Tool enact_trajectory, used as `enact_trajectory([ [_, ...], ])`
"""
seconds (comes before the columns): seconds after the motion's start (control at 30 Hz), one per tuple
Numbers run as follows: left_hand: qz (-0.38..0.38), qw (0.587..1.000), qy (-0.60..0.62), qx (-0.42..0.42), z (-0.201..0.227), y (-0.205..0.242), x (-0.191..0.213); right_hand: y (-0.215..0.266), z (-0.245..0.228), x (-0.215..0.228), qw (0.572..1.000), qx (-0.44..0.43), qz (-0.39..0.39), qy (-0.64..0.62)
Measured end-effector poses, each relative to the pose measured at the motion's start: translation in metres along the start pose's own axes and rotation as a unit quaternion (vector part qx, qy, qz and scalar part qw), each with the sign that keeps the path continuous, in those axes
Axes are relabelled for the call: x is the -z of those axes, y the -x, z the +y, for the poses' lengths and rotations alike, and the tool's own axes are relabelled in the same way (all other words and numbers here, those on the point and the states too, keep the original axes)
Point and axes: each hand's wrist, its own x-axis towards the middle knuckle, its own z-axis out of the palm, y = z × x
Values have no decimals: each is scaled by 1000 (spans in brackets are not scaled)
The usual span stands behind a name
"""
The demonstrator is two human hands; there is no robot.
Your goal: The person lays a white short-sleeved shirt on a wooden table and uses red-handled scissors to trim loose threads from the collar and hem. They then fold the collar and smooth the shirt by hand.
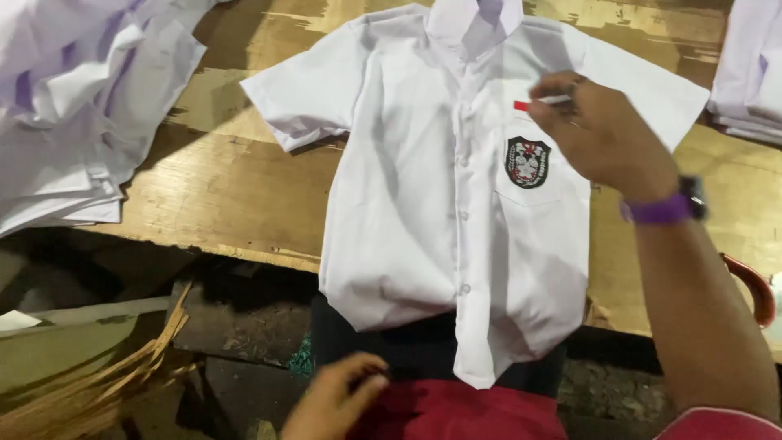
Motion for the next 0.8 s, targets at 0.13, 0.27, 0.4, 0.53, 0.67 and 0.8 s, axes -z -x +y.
enact_trajectory([
  [0.13,274,961,25,22,-17,-5,49,112,-38,28,934,-345,-91,20],
  [0.27,284,956,62,-46,12,-28,49,208,17,-32,860,-489,-120,-79],
  [0.4,362,931,29,-23,11,-47,30,253,51,-104,867,-468,-33,-167],
  [0.53,396,913,-8,-96,10,-41,24,273,76,-153,893,-343,111,-270],
  [0.67,445,890,-54,-84,23,-19,32,277,57,-120,884,-339,217,-237],
  [0.8,372,928,-26,-17,34,-19,39,250,26,-94,859,-466,111,-182],
])
